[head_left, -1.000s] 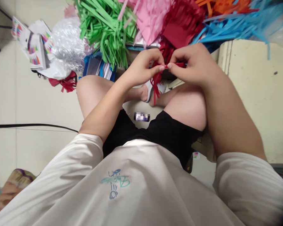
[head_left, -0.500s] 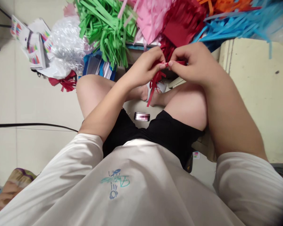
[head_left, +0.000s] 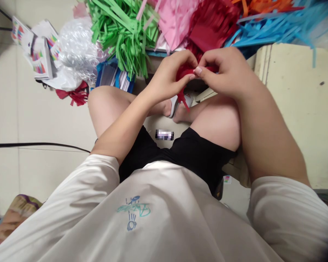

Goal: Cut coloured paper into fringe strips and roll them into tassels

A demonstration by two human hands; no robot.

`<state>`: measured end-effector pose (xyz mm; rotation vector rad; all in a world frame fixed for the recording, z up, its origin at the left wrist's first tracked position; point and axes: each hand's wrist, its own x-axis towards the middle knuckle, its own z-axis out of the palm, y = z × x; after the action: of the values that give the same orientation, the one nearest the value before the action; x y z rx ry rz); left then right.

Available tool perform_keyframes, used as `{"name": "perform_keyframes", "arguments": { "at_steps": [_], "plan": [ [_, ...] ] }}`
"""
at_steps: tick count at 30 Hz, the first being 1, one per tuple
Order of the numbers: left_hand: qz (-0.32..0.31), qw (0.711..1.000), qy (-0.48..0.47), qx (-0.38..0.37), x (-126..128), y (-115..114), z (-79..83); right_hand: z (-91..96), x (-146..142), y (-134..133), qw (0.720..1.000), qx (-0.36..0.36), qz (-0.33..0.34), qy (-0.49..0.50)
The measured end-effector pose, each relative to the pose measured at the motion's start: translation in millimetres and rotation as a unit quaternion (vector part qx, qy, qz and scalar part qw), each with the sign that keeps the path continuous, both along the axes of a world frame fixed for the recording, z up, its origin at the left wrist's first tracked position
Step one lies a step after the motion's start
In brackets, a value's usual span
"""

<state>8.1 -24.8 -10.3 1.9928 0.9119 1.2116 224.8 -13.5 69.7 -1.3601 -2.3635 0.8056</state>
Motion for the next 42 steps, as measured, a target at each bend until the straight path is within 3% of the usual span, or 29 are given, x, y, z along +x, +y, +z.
{"name": "perform_keyframes", "arguments": {
  "at_steps": [6,20,27,32,42],
  "plan": [
    [0.019,0.998,-0.053,0.031,2,1,0.0,9.6,-3,-5,1.0,-0.015,-0.015,-0.016],
    [0.001,0.987,-0.152,-0.051,6,10,-11.4,8.6,0,-3,1.0,0.008,-0.013,-0.013],
    [0.008,0.985,-0.173,-0.025,10,14,-19.3,10.6,2,-3,1.0,0.0,-0.009,0.0],
    [0.013,0.98,-0.196,0.027,13,8,-13.0,15.4,0,-4,0.998,-0.023,-0.008,0.052],
    [0.052,0.983,-0.173,0.026,11,5,-11.9,19.0,0,-4,0.994,-0.067,-0.004,0.085]
  ]
}}
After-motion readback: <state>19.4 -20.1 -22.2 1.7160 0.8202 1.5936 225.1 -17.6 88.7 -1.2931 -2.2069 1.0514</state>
